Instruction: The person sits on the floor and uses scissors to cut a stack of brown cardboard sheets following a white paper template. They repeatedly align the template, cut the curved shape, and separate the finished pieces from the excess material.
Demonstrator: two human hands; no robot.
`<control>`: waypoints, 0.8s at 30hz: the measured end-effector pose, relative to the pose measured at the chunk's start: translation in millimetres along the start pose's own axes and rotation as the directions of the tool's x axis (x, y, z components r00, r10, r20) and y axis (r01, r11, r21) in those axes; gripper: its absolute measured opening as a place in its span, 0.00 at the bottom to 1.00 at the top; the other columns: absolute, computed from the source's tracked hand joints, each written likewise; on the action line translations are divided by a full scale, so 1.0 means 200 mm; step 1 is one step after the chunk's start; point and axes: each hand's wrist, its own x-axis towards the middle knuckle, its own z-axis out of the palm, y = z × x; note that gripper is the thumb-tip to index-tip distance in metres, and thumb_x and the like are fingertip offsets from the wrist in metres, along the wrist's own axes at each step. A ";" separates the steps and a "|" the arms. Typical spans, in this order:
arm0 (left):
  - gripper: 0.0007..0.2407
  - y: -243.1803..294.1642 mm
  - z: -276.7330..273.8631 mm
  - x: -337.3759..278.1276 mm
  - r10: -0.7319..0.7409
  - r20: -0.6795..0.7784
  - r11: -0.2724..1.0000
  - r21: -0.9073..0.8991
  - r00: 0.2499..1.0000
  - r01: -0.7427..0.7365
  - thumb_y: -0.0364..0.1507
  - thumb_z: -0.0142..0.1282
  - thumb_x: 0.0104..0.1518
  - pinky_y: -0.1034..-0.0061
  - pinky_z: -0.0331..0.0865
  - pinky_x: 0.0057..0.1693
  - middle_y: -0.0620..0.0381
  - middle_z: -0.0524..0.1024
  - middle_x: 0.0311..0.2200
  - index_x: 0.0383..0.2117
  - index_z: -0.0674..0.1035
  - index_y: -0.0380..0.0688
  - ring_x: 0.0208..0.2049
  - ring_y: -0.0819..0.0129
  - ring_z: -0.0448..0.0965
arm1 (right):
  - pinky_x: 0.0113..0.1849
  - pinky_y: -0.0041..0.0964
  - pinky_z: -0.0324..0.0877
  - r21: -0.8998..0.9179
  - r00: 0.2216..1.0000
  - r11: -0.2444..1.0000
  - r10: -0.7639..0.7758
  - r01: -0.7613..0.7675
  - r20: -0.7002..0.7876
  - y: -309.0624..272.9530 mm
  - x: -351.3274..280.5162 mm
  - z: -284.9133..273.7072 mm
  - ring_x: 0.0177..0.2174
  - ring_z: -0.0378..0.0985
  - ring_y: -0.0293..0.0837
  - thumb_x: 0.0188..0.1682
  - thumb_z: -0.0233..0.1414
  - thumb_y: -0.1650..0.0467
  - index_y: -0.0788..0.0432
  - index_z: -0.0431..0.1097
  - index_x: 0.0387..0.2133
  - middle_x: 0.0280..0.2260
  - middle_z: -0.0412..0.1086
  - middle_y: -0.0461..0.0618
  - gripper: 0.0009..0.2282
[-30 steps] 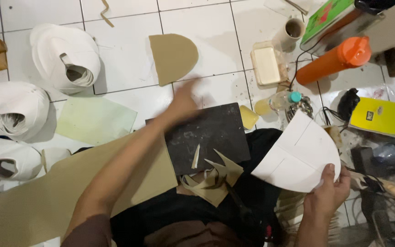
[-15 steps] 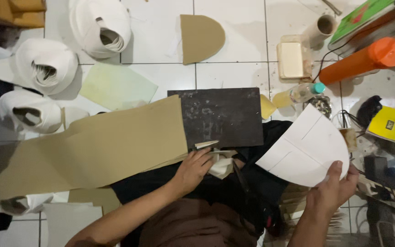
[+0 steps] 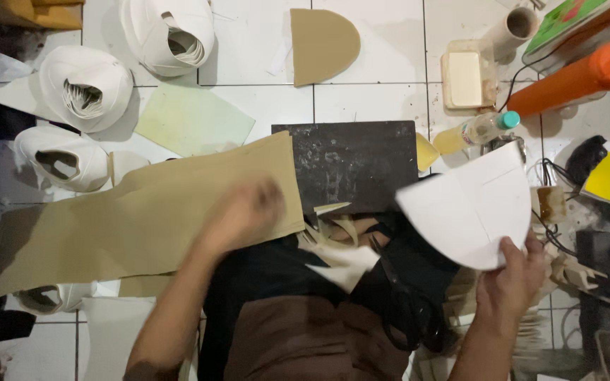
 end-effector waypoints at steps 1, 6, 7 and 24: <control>0.08 -0.15 -0.03 0.17 0.002 -0.001 1.000 0.002 1.000 -0.002 0.35 0.42 0.56 0.66 0.63 0.35 0.58 0.72 0.24 0.28 0.73 0.49 0.27 0.64 0.71 | 0.40 0.38 0.77 0.003 1.000 1.000 -0.001 0.001 -0.001 0.00 -0.01 0.02 0.40 0.77 0.44 0.38 0.50 0.75 0.57 0.62 0.46 0.44 0.72 0.53 0.19; 0.46 -0.41 -0.23 0.70 -0.061 0.296 0.997 -0.030 0.953 0.074 0.45 0.66 0.26 0.74 0.60 0.59 0.54 0.59 0.61 0.59 0.59 0.43 0.58 0.64 0.64 | 0.42 0.26 0.73 0.061 0.985 0.997 0.029 -0.039 0.169 -0.03 -0.05 0.10 0.41 0.74 0.37 0.40 0.49 0.79 0.54 0.62 0.46 0.43 0.70 0.50 0.19; 0.46 -0.36 -0.25 0.68 -0.057 0.297 0.998 -0.023 0.953 0.066 0.45 0.66 0.26 0.74 0.60 0.59 0.54 0.59 0.61 0.59 0.59 0.43 0.58 0.64 0.64 | 0.42 0.26 0.73 0.068 0.987 0.997 0.026 -0.037 0.161 0.01 -0.04 0.10 0.41 0.74 0.37 0.40 0.49 0.79 0.54 0.62 0.46 0.43 0.70 0.50 0.19; 0.14 -0.22 -0.43 0.47 0.090 0.372 0.904 -0.419 0.924 0.081 0.23 0.73 0.26 0.73 0.68 0.17 0.45 0.75 0.12 0.20 0.79 0.31 0.11 0.61 0.75 | 0.39 0.46 0.66 -0.402 0.740 0.668 -0.347 0.626 0.576 -0.03 -0.39 0.37 0.40 0.74 0.59 0.53 0.45 0.74 0.62 0.55 0.37 0.46 0.70 0.62 0.04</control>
